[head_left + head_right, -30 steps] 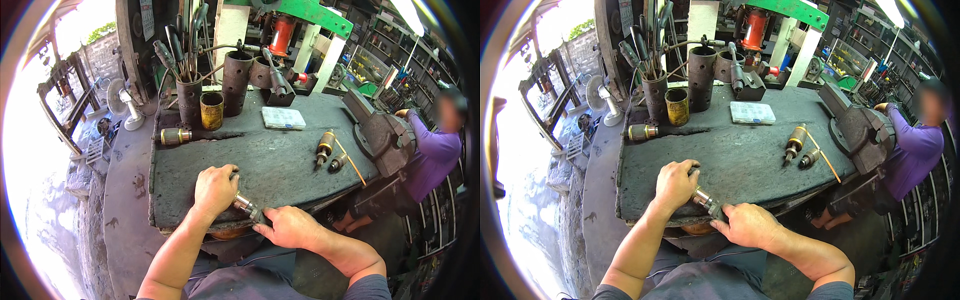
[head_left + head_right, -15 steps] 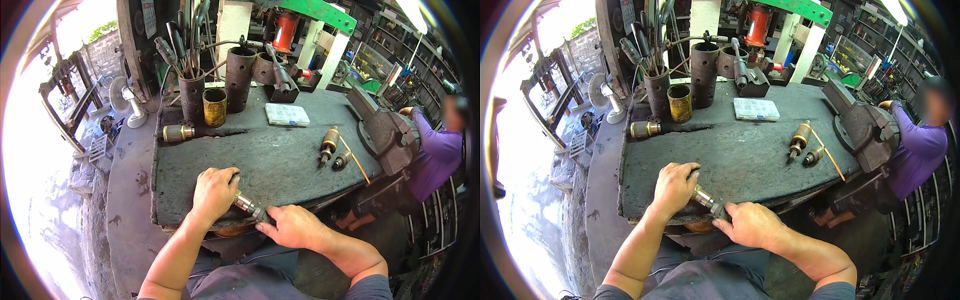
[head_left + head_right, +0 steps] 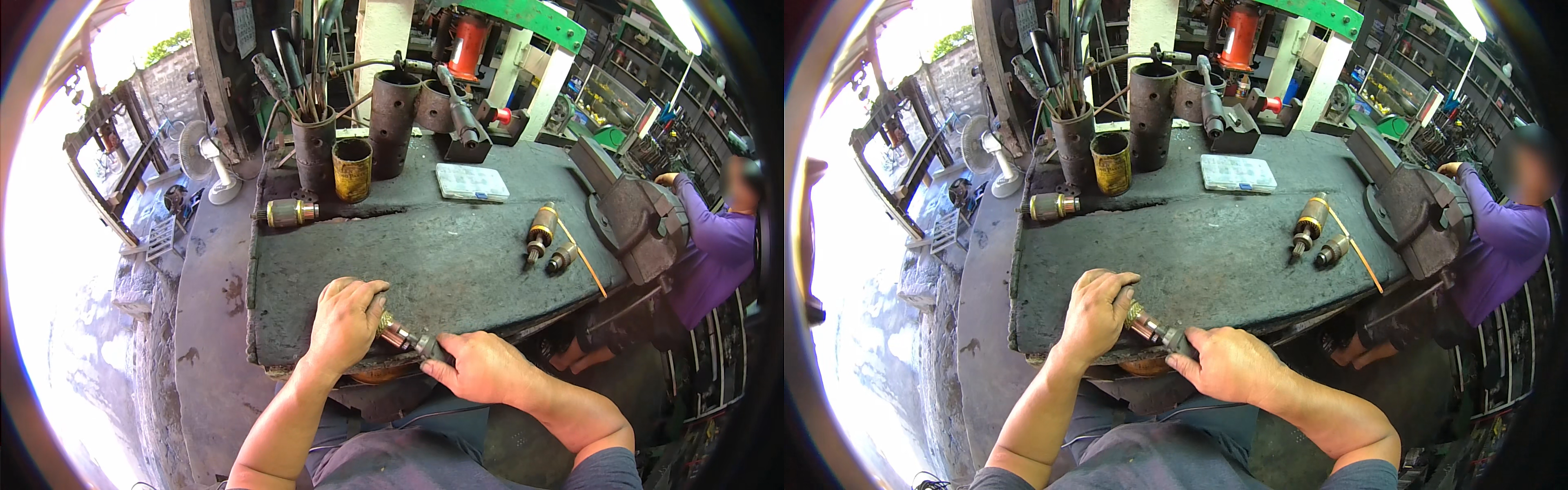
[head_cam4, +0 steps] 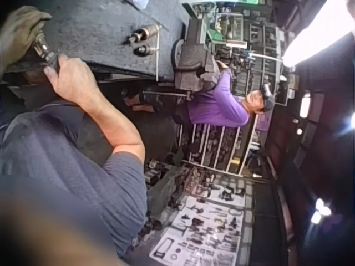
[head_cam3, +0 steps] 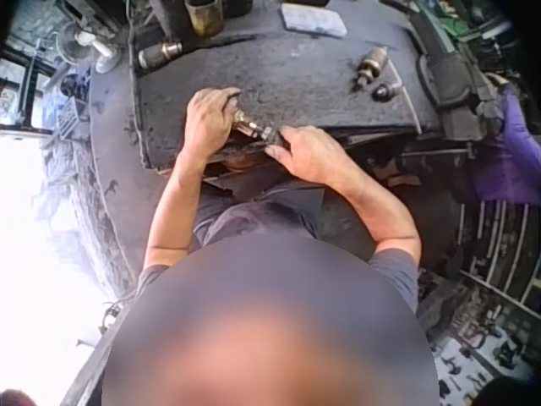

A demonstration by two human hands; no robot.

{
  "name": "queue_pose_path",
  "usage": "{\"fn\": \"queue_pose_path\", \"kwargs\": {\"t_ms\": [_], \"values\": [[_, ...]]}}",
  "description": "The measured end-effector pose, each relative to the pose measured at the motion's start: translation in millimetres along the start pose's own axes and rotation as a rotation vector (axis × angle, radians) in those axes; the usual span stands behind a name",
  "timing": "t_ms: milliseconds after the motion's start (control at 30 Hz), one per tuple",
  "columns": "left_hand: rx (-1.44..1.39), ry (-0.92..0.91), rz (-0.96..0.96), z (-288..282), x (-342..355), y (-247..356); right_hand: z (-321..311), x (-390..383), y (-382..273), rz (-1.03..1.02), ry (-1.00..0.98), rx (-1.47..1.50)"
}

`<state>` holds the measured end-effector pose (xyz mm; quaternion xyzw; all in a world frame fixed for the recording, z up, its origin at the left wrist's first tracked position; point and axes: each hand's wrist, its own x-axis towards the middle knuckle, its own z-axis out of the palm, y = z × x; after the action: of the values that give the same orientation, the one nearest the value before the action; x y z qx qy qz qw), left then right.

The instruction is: The person uses a handheld rotary tool to grind the surface of a small cylindrical metal part held in the left hand. The person repeatedly rotates the part and applies the tool to different areas while another person stands nearby.

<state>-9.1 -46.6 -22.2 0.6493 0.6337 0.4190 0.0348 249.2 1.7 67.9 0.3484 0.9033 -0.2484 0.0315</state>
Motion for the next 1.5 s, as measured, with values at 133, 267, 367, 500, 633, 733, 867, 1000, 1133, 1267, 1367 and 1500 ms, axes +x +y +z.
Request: {"fn": "queue_pose_path", "kwargs": {"t_ms": [133,267,367,500,633,733,867,1000,1133,1267,1367,1500], "values": [[-0.005,0.013,-0.001,0,-1,2,-2,1,0,0.007,-0.014,0.013],[-0.011,-0.004,-0.009,-1,0,1,-4,0,0,0.021,-0.022,-0.002],[-0.005,-0.008,-0.012,-1,0,2,-4,-5,-2,0.008,-0.058,0.009],[-0.005,0.012,-0.01,1,0,2,-6,-8,-2,0.031,0.006,-0.032],[-0.002,0.017,-0.01,1,0,2,-5,-10,-4,0.018,-0.094,-0.009],[-0.005,0.024,-0.008,2,0,2,-5,-9,-4,0.042,0.007,-0.019],[-0.009,0.02,-0.012,1,-1,2,-3,-12,-6,0.033,-0.12,-0.029],[-0.004,0.032,-0.007,2,-1,3,-4,-12,-4,0.059,0.021,-0.041],[0.0,0.023,-0.011,2,-1,2,-1,-17,-5,0.029,-0.069,-0.035],[0.009,0.034,-0.007,3,0,1,0,-16,-4,0.044,0.04,-0.029],[-0.001,0.012,-0.018,2,0,1,1,-18,-5,0.014,-0.014,-0.036],[-0.006,0.029,-0.004,2,-1,1,1,-18,-4,0.052,-0.003,-0.028]]}}
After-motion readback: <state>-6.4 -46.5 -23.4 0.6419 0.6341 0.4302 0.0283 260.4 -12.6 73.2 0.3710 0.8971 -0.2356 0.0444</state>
